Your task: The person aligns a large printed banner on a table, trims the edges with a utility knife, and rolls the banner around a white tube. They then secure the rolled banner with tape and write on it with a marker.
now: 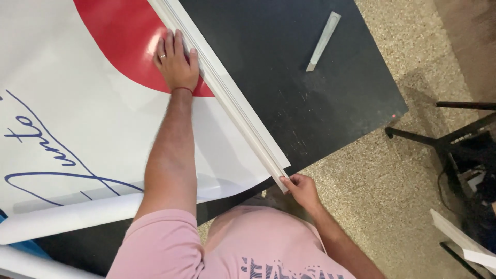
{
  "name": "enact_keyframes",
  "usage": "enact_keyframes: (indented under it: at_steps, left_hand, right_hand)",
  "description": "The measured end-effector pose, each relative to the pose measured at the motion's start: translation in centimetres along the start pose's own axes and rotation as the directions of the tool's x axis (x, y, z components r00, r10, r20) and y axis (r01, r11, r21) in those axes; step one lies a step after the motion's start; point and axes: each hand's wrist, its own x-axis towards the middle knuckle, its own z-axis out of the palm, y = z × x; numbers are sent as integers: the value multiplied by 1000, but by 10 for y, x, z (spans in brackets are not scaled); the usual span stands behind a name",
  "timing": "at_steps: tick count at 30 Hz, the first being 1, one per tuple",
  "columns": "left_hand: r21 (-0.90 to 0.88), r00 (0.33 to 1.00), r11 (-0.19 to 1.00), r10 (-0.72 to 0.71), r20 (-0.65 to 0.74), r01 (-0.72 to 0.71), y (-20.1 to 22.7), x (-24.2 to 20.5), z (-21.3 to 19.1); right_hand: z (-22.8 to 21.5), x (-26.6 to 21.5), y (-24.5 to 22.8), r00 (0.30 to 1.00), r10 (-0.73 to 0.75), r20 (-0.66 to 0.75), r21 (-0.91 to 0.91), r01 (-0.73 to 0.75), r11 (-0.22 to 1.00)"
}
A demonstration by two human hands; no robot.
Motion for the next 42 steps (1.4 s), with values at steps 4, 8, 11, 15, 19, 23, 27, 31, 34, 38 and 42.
enact_keyframes:
  at_steps: [4, 8, 11, 15, 19, 23, 27, 31, 34, 38, 42]
  left_hand:
    - [-8, 998, 1000, -7, 62, 7, 2, -2, -6]
    - [-33, 999, 999, 1, 46, 0, 1, -3, -4]
    - [-51, 999, 999, -6, 43, 8, 1, -3, -5]
    - [-48, 997, 999, -20, 78, 24, 3, -3, -9]
    - [-70, 996, 997, -26, 82, 32, 5, -4, -12]
    - [-45, 993, 998, -36, 111, 41, 5, -3, -13]
    - [-51, 992, 998, -33, 120, 39, 5, -3, -14]
    - [-46, 993, 999, -21, 113, 26, 6, -2, -14]
    - [-49, 993, 998, -32, 114, 38, 6, -2, -15]
    - [-58, 993, 998, -31, 110, 37, 6, -3, -15]
    - [-40, 994, 999, -5, 109, 9, 6, -2, -15]
  right_hand:
    - [1, 0, 6, 999, -33, -1, 39, 33, 999]
    - [1, 3, 14, 997, -79, -1, 79, 79, 994]
    - [3, 6, 20, 994, -112, 0, 142, 111, 984]
    - [2, 6, 19, 994, -109, 14, 152, 105, 983]
    - [0, 6, 23, 993, -112, 27, 110, 108, 988]
    - [0, 12, 34, 982, -185, 29, 82, 183, 980]
    - [1, 15, 40, 985, -172, 16, 55, 171, 984]
    - [3, 14, 39, 988, -157, 3, 58, 157, 986]
    - [2, 12, 35, 988, -157, -4, 57, 157, 986]
    - [2, 12, 35, 981, -193, -18, 38, 193, 980]
    - [3, 14, 38, 985, -171, -17, 75, 172, 982]
